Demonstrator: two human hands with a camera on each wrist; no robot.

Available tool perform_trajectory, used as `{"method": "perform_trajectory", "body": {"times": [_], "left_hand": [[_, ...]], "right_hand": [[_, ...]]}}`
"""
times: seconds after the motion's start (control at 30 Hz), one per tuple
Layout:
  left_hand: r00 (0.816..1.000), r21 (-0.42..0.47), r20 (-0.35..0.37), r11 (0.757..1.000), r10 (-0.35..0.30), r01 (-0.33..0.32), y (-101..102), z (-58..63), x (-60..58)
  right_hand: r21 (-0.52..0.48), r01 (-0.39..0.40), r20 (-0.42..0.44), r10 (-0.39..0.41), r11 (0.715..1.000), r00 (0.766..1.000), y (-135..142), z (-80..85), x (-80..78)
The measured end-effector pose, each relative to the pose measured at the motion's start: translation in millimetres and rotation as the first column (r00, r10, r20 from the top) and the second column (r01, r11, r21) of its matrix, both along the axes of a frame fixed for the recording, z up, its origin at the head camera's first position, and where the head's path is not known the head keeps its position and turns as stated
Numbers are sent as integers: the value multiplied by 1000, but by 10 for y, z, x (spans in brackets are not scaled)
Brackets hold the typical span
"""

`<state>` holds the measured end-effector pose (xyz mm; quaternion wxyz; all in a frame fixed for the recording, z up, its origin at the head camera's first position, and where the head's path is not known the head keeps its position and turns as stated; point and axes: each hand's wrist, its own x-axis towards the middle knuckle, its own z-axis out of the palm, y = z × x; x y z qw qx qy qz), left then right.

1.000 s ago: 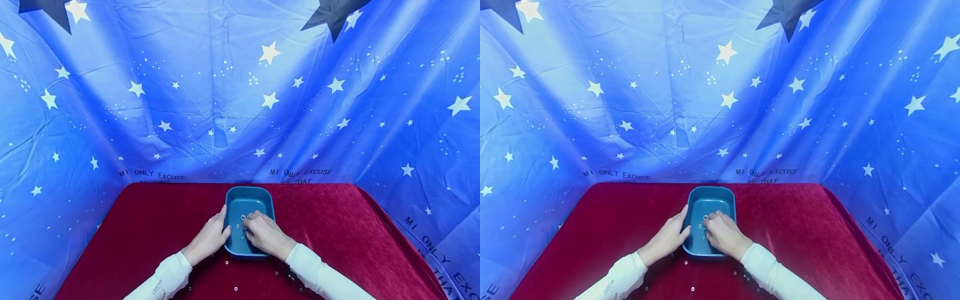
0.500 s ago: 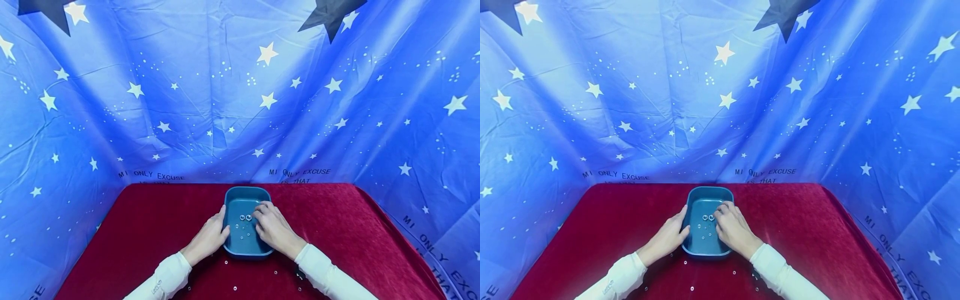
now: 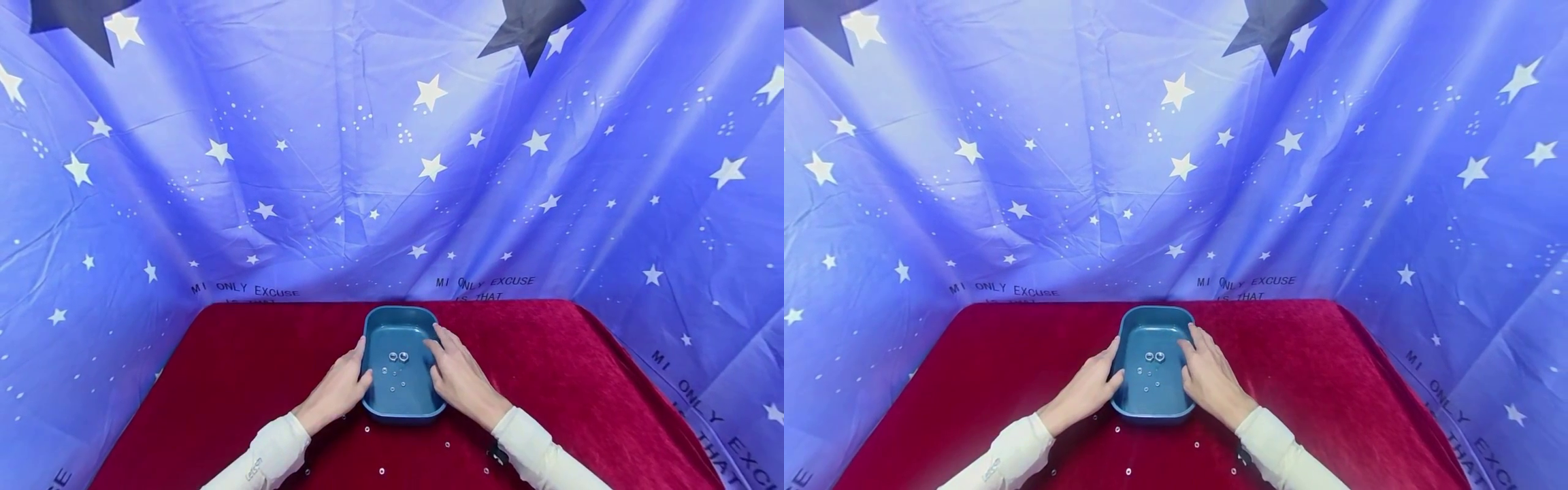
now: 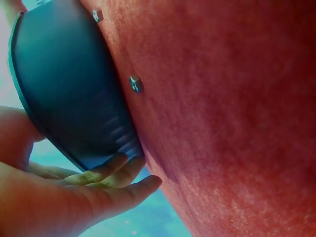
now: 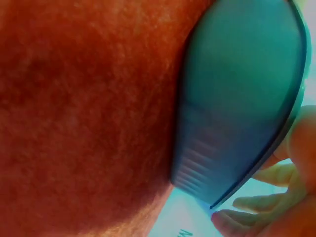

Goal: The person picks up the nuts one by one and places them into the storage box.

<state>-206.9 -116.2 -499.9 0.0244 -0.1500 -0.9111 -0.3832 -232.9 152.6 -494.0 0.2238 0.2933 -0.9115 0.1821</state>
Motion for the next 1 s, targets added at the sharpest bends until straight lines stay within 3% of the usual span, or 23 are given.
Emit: {"method": "perform_trajectory", "body": {"times": [0.23, 0.73, 1.0], "left_hand": [[1000, -8, -25, 1000, 6, -6, -38, 5, 54], [997, -36, -76, 999, 11, -14, -125, 67, 250], [995, -125, -101, 992, 10, -23, -226, 100, 370]], "right_hand": [[-21, 62, 170, -57, 998, 984, 6, -38, 48], [-30, 77, 223, -69, 997, 972, 28, -69, 44], [-37, 82, 227, -72, 996, 971, 23, -59, 28]]}}
